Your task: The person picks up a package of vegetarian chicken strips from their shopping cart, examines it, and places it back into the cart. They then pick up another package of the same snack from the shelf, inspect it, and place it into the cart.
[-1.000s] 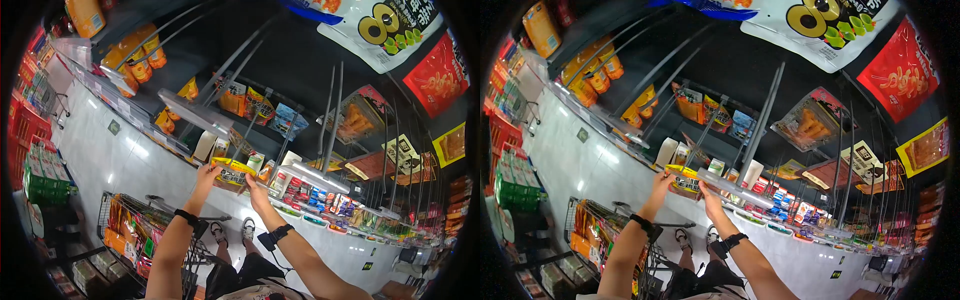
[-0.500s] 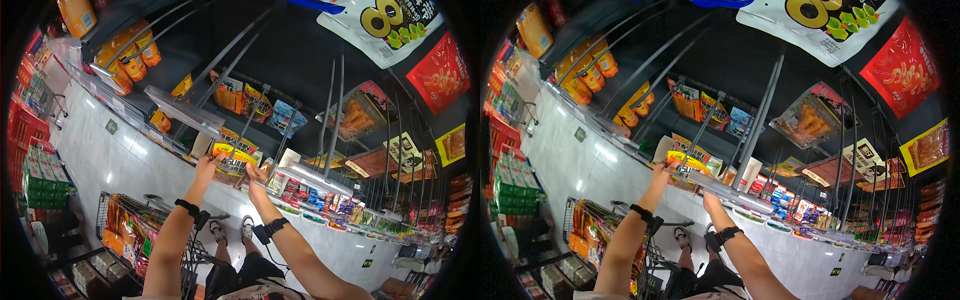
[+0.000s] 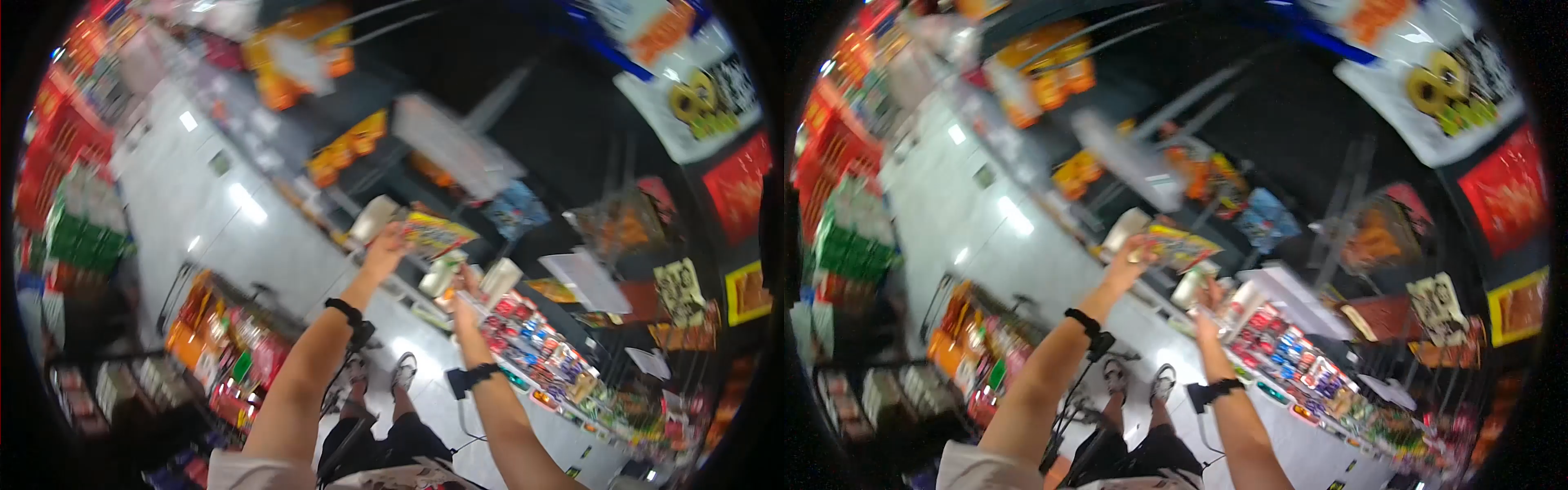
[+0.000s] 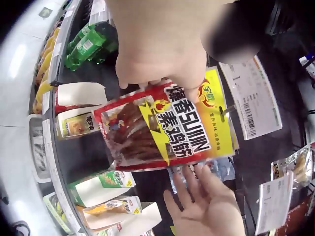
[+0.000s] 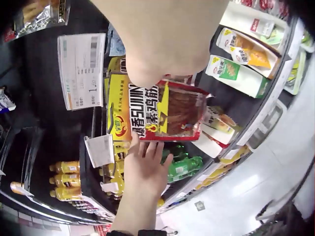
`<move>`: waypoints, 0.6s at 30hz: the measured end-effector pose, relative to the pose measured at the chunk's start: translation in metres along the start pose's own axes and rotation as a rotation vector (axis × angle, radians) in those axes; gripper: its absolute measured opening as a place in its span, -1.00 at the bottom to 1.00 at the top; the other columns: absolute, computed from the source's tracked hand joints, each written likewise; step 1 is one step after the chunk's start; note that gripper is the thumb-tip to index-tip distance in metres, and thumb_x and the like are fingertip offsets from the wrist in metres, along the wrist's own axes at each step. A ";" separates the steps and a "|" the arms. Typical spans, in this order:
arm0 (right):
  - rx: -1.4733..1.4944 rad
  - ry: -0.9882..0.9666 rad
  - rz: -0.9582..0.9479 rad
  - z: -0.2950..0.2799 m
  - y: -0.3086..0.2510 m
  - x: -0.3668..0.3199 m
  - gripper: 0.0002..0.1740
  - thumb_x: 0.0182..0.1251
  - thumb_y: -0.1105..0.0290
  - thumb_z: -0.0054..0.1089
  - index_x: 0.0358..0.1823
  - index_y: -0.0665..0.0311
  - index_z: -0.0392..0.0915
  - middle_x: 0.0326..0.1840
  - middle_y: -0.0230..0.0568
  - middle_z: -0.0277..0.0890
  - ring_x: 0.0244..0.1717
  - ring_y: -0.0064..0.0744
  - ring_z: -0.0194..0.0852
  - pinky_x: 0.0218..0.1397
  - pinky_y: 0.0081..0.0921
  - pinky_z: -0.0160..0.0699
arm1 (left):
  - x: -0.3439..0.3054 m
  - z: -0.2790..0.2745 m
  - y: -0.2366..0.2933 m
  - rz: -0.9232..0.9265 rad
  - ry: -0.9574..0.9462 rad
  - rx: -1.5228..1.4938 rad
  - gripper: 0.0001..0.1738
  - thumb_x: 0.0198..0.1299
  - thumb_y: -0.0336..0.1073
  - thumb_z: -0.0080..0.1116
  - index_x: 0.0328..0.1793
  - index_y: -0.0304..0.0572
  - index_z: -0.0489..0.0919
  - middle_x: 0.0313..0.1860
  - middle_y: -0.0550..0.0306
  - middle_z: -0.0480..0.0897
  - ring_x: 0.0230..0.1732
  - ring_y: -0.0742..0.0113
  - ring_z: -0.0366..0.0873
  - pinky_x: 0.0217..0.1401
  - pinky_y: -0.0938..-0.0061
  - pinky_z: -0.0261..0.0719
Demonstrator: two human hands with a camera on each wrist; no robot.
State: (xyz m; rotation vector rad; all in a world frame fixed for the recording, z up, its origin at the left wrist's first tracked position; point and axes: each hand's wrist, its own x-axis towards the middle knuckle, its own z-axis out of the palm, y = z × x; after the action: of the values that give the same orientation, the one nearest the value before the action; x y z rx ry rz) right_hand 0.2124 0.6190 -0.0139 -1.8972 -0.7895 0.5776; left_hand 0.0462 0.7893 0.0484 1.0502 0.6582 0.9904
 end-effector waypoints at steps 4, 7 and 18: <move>0.328 -0.327 0.509 -0.048 -0.010 -0.093 -0.56 0.44 0.26 0.21 0.31 0.16 0.51 0.11 -0.38 0.59 0.05 -0.48 0.56 0.11 -0.40 0.57 | -0.116 -0.074 0.043 -0.245 -0.018 0.160 -0.63 0.31 -0.29 0.30 0.19 -0.25 0.54 0.00 0.16 0.65 0.06 0.40 0.59 0.16 0.45 0.52; 0.112 -0.589 0.812 -0.089 0.068 -0.159 -0.56 0.44 0.18 0.16 0.25 0.20 0.52 0.22 -0.27 0.59 0.07 -0.30 0.62 0.12 -0.28 0.57 | -0.215 -0.104 0.153 -0.411 -0.002 0.117 -0.68 0.38 -0.26 0.22 0.16 -0.26 0.58 -0.06 0.17 0.68 0.03 0.41 0.60 0.13 0.48 0.54; -0.509 -1.050 0.514 -0.061 0.131 -0.189 -0.61 0.41 0.13 0.20 0.05 0.29 0.61 -0.11 -0.24 0.71 -0.23 -0.40 0.68 -0.24 -0.40 0.62 | -0.512 -0.312 0.191 -0.466 0.243 1.632 -0.60 -0.05 -0.39 0.27 0.02 -0.09 0.63 0.13 0.08 0.58 0.30 0.08 0.47 0.35 0.08 0.34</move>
State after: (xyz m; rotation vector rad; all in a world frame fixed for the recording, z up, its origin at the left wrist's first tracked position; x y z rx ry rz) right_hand 0.1616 0.4016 -0.0956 -2.2231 -1.1599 1.9351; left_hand -0.5002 0.4819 0.1043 1.9928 1.9389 -0.0433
